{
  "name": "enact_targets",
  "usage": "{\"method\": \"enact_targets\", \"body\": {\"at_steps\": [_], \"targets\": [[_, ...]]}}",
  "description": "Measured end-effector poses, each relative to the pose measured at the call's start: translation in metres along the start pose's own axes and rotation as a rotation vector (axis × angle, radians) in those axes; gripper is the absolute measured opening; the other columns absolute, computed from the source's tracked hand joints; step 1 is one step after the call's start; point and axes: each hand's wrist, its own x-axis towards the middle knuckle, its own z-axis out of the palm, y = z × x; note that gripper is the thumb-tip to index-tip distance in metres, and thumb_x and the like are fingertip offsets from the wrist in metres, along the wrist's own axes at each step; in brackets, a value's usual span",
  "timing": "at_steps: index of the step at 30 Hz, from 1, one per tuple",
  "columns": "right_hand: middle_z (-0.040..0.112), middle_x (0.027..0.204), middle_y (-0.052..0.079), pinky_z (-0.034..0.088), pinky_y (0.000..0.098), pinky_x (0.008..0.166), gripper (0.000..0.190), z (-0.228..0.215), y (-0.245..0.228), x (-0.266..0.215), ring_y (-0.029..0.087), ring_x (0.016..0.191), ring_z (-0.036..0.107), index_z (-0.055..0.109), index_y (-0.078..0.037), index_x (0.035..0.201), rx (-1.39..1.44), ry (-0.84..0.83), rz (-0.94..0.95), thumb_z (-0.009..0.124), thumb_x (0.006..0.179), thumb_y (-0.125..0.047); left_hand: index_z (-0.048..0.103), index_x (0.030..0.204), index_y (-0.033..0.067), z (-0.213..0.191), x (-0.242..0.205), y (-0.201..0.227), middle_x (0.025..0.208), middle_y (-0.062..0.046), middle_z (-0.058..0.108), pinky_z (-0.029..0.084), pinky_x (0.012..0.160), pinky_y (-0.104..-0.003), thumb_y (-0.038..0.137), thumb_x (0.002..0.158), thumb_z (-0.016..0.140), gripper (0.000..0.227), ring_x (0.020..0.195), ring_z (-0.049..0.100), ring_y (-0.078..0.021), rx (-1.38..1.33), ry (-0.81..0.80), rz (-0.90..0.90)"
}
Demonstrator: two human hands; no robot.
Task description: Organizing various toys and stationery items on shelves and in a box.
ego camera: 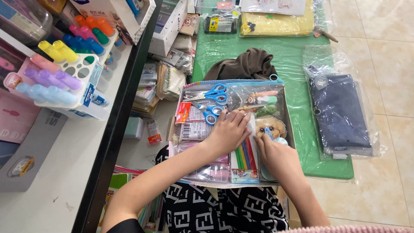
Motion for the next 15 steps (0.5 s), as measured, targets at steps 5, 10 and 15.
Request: {"method": "enact_targets", "body": {"at_steps": [5, 10, 15], "targets": [[0.071, 0.083, 0.01, 0.053, 0.0437, 0.051, 0.022, -0.004, -0.006, 0.01, 0.033, 0.063, 0.069, 0.061, -0.009, 0.1, 0.096, 0.252, -0.057, 0.053, 0.102, -0.03, 0.05, 0.141, -0.0016, -0.005, 0.001, 0.005, 0.133, -0.019, 0.054, 0.034, 0.109, -0.057, 0.037, 0.096, 0.061, 0.061, 0.13, 0.048, -0.0311, -0.001, 0.018, -0.012], [0.067, 0.094, 0.01, 0.053, 0.0417, 0.049, 0.02, 0.002, -0.006, 0.014, 0.033, 0.064, 0.069, 0.06, -0.008, 0.108, 0.041, 0.281, -0.062, 0.056, 0.099, -0.026, 0.05, 0.14, -0.0011, -0.014, 0.006, 0.006, 0.132, -0.02, 0.053, 0.033, 0.11, -0.058, 0.036, 0.093, 0.064, 0.062, 0.13, 0.046, -0.033, -0.07, 0.001, -0.036], [0.066, 0.097, 0.012, 0.054, 0.0409, 0.049, 0.025, 0.008, -0.003, 0.014, 0.032, 0.063, 0.069, 0.06, -0.007, 0.118, 0.024, 0.269, -0.066, 0.055, 0.1, -0.024, 0.055, 0.134, -0.0041, -0.018, 0.012, 0.002, 0.126, -0.022, 0.061, 0.037, 0.107, -0.049, 0.031, 0.086, 0.065, 0.06, 0.122, 0.054, -0.0352, -0.238, 0.069, -0.139]]}}
